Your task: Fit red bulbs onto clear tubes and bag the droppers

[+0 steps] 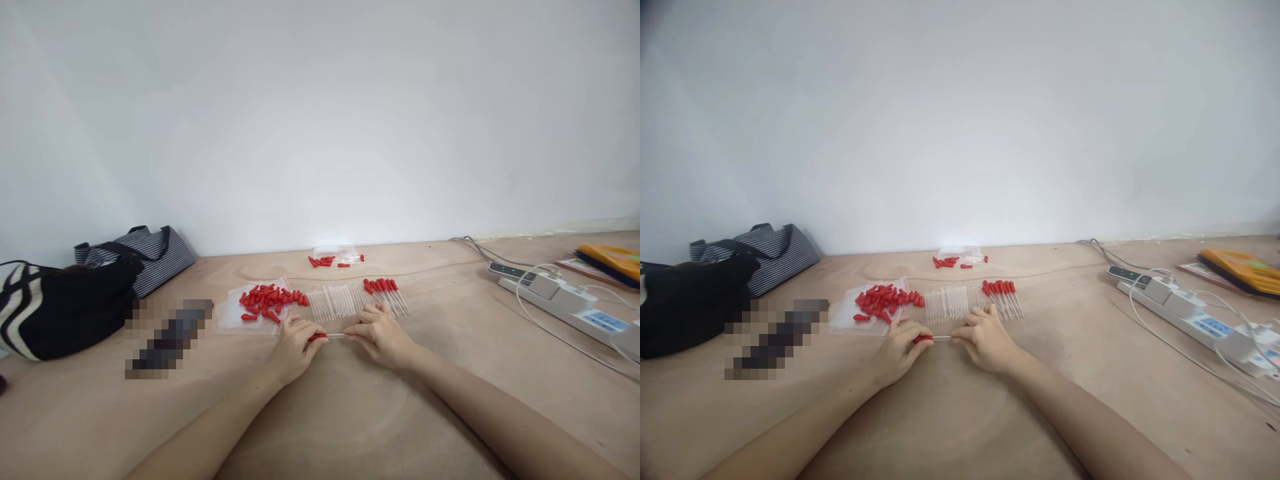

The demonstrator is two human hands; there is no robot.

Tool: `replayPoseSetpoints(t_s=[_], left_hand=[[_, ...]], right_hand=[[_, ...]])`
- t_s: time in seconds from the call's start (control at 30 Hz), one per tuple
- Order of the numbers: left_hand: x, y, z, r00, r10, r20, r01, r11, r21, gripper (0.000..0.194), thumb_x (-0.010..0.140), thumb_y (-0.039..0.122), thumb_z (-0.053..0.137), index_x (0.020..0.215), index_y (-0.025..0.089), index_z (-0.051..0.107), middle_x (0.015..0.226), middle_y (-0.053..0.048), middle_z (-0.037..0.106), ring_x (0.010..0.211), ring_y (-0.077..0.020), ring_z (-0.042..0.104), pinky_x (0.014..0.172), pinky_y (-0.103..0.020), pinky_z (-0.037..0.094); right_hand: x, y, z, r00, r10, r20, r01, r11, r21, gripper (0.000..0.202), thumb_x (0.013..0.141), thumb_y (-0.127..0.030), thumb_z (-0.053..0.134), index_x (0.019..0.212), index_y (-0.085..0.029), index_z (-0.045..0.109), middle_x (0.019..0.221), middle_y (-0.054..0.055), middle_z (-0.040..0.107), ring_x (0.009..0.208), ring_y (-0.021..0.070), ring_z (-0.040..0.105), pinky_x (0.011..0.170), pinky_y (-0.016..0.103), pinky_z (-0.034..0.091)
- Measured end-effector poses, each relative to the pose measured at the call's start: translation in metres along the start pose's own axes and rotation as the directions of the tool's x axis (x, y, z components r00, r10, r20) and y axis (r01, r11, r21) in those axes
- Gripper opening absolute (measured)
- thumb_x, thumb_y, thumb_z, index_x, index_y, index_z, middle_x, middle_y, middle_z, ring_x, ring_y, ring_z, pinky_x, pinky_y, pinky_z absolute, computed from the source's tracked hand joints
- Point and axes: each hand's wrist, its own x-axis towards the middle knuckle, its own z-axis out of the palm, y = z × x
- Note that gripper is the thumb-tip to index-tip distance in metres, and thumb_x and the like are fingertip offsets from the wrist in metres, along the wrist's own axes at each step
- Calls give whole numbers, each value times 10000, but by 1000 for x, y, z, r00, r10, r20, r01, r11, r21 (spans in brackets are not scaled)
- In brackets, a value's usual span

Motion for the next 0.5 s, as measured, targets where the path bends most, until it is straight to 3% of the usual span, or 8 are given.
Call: replayPoseSetpoints(t_s=[0.1, 0.2, 0.3, 0.37, 0.43, 0.5], left_hand=[[1, -4, -1, 999, -29, -45, 30, 999, 20, 179, 846, 313, 424, 831, 215, 573, 794, 1, 658, 756, -160, 571, 873, -382, 269], [1, -14, -4, 969, -159, -188, 180, 979, 98, 241, 814, 341, 471, 1013, 223, 538, 986, -44, 625, 939, -214, 529, 876, -405, 261], [3, -30, -9, 910, -301, -285, 362, 912, 192, 253, 777, 327, 520, 1008, 228, 556, 1031, -54, 601, 980, -243, 497, 856, -416, 273], [4, -40, -12, 879, -354, -320, 441, 859, 261, 220, 750, 296, 553, 955, 226, 588, 1011, -55, 602, 982, -253, 486, 847, -419, 274], [6, -47, -13, 857, -387, -341, 491, 814, 311, 186, 737, 275, 568, 912, 228, 608, 991, -51, 602, 977, -253, 481, 838, -420, 272], [6, -51, -13, 845, -408, -347, 518, 785, 340, 166, 733, 269, 572, 888, 230, 617, 982, -49, 600, 970, -251, 478, 830, -421, 271]], right_hand=[[-1, 6, 2, 999, -3, -36, 1, 998, -62, 213, 842, -229, 427, 841, -240, 640, 746, 25, 612, 761, 151, 453, 683, 312, 200], [0, 19, 6, 969, 188, -159, -201, 977, -68, 214, 828, -240, 432, 810, -231, 645, 761, 27, 635, 789, 164, 477, 695, 314, 203], [4, 38, 10, 820, 488, -299, -520, 854, -30, 226, 816, -251, 426, 807, -224, 650, 792, 33, 654, 822, 183, 506, 707, 316, 211], [6, 49, 12, 722, 613, -323, -655, 755, -33, 224, 805, -255, 425, 838, -218, 644, 793, 39, 660, 839, 195, 520, 714, 321, 215], [8, 56, 15, 671, 671, -314, -721, 690, -66, 221, 792, -265, 435, 878, -206, 629, 777, 49, 660, 859, 208, 529, 724, 329, 216], [8, 59, 18, 657, 692, -300, -743, 663, -97, 222, 782, -274, 442, 898, -195, 614, 769, 55, 658, 883, 217, 533, 733, 333, 218]])
